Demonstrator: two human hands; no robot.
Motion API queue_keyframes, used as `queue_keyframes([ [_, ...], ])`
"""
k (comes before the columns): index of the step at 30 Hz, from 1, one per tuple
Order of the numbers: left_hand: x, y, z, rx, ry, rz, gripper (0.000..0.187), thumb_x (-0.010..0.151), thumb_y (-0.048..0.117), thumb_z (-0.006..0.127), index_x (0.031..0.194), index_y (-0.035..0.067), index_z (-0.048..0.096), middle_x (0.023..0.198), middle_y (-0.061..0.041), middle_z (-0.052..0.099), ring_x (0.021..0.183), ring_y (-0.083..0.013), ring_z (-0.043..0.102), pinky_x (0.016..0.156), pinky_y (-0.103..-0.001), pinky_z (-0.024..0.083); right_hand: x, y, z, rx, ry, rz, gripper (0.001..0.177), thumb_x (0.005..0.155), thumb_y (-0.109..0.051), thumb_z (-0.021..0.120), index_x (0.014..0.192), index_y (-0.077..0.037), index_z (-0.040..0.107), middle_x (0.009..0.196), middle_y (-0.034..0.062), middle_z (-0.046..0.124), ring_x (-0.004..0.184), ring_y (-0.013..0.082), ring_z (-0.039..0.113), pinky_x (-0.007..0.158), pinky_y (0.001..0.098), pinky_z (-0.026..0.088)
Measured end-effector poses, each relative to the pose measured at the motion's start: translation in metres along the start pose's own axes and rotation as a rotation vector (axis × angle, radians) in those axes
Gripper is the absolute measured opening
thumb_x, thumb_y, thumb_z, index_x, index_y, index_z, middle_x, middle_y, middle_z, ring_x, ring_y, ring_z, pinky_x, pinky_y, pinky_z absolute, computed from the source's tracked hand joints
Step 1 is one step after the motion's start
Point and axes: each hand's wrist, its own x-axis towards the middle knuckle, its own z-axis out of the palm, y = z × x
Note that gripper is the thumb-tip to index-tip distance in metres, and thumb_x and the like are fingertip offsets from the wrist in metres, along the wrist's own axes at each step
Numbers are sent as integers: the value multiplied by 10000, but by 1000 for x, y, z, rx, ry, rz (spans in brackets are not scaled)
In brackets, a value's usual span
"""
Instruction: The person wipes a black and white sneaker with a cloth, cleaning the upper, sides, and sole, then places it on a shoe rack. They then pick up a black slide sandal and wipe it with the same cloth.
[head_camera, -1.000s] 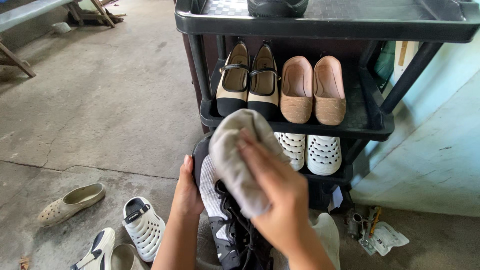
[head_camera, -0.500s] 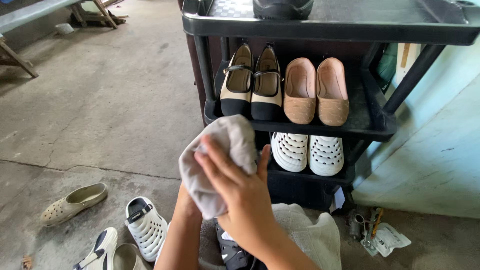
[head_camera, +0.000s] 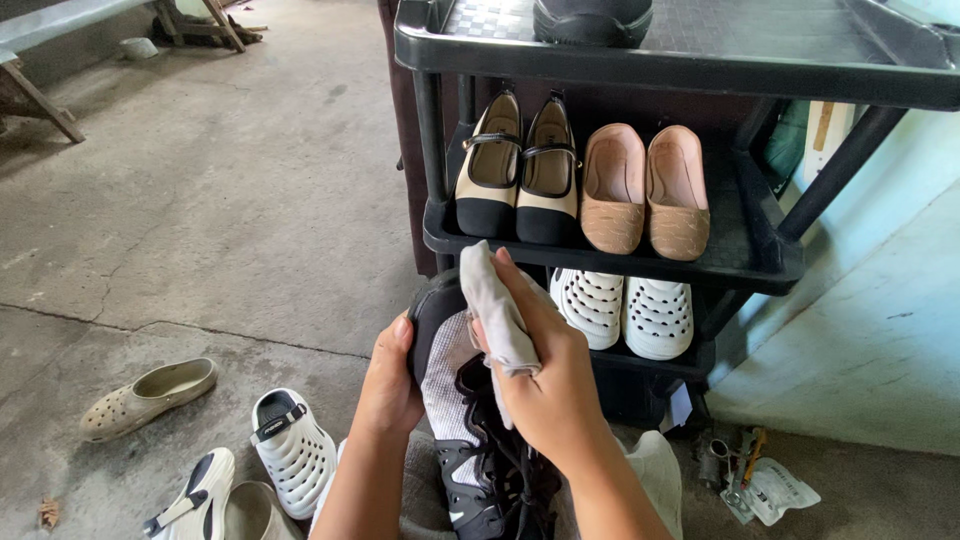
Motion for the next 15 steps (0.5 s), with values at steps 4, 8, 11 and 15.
queue_keyframes([
  [4,1,-2,-4,-8,22,2,607,971,453,623,1328,-37,587,1257,-186,681,1112,-269,671,997,-413,540,1,-3,-4,-118,-15,62,523,958,-164,676,1431,15,541,1313,226,697,1148,270,734,892,319,585],
  [8,4,-7,-9,-49,82,-33,590,974,453,598,1317,-27,596,1250,-191,684,1107,-281,673,993,-425,537,3,-6,-8,-194,-62,249,532,931,-244,656,1413,-41,562,1011,182,776,813,218,810,665,320,604],
  [11,6,-9,-10,-62,144,-77,582,977,459,555,1310,-17,601,1244,-195,688,1103,-290,674,992,-430,534,5,-8,-13,-227,-69,241,496,938,-250,635,1395,-61,595,890,170,788,716,208,807,617,325,594],
  [15,11,-13,-11,-44,228,-113,597,990,475,497,1314,-16,597,1254,-206,685,1120,-297,666,997,-430,527,6,-4,-20,-222,-108,288,436,955,-239,591,1366,-94,627,835,125,811,697,195,803,615,309,594],
])
